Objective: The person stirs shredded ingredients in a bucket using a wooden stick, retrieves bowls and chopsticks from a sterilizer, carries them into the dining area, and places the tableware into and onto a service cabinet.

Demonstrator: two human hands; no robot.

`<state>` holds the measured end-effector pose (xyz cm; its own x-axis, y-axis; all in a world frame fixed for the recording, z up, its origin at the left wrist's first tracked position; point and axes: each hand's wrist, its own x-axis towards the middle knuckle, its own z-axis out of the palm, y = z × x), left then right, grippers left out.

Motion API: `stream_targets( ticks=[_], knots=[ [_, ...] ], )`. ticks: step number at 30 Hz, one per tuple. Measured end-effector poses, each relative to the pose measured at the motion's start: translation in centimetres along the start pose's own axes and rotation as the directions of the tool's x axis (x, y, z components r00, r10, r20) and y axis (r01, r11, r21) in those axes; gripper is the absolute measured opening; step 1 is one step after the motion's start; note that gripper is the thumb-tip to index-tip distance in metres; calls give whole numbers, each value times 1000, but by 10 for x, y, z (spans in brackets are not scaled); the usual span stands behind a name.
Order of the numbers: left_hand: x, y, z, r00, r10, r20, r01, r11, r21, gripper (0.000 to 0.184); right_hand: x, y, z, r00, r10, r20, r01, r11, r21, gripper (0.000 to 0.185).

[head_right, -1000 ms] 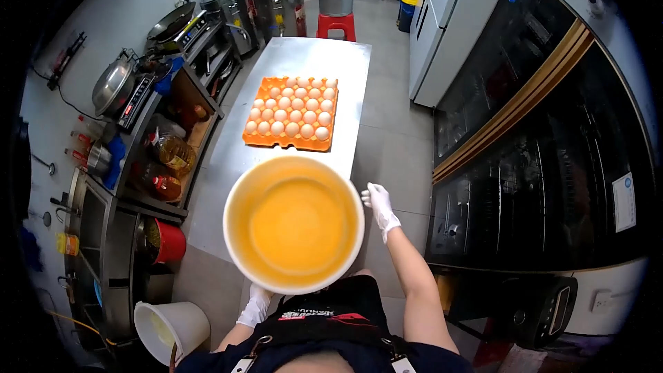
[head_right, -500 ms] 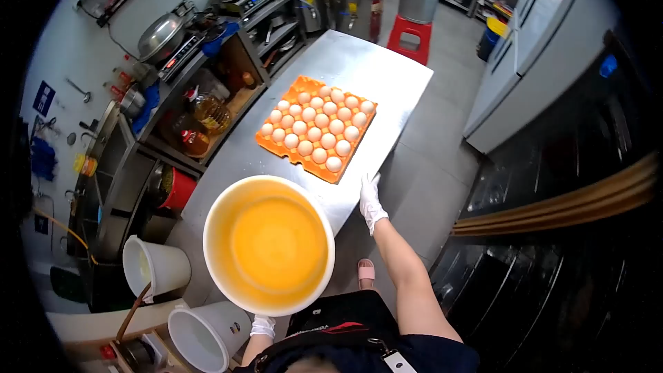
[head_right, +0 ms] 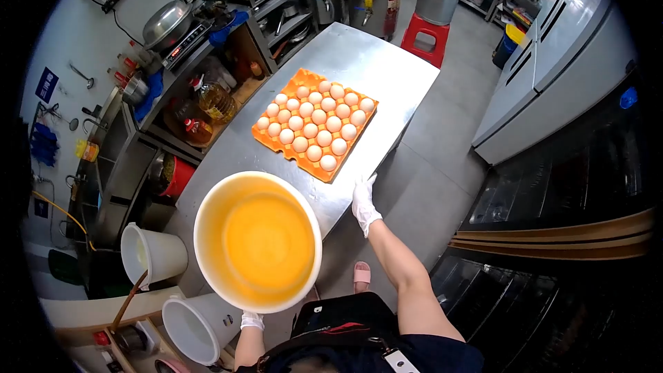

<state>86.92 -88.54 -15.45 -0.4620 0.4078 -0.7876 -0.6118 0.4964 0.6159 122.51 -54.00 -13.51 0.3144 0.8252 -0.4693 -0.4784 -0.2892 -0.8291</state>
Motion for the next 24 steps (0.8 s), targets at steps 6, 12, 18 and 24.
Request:
stream_targets(
  ticks=[6,12,18,24],
  knots=[
    [19,-7,-4,998,58,7,-58,998,-17,44,26,29,-3,1000,-14,13,14,1000,-17,76],
    [31,-18,-12,995,101,1,-101,993,-56,46,34,38,0,1000,-13,19,13,1000,-8,77],
    [50,-12,7,987,158,17,-156,985,-72,52,46,46,3,1000,-17,3,17,1000,-8,78],
    [61,29,44,926,368,87,-355,925,-135,58,43,41,-9,996,31,86,-23,996,-92,81]
  ],
)
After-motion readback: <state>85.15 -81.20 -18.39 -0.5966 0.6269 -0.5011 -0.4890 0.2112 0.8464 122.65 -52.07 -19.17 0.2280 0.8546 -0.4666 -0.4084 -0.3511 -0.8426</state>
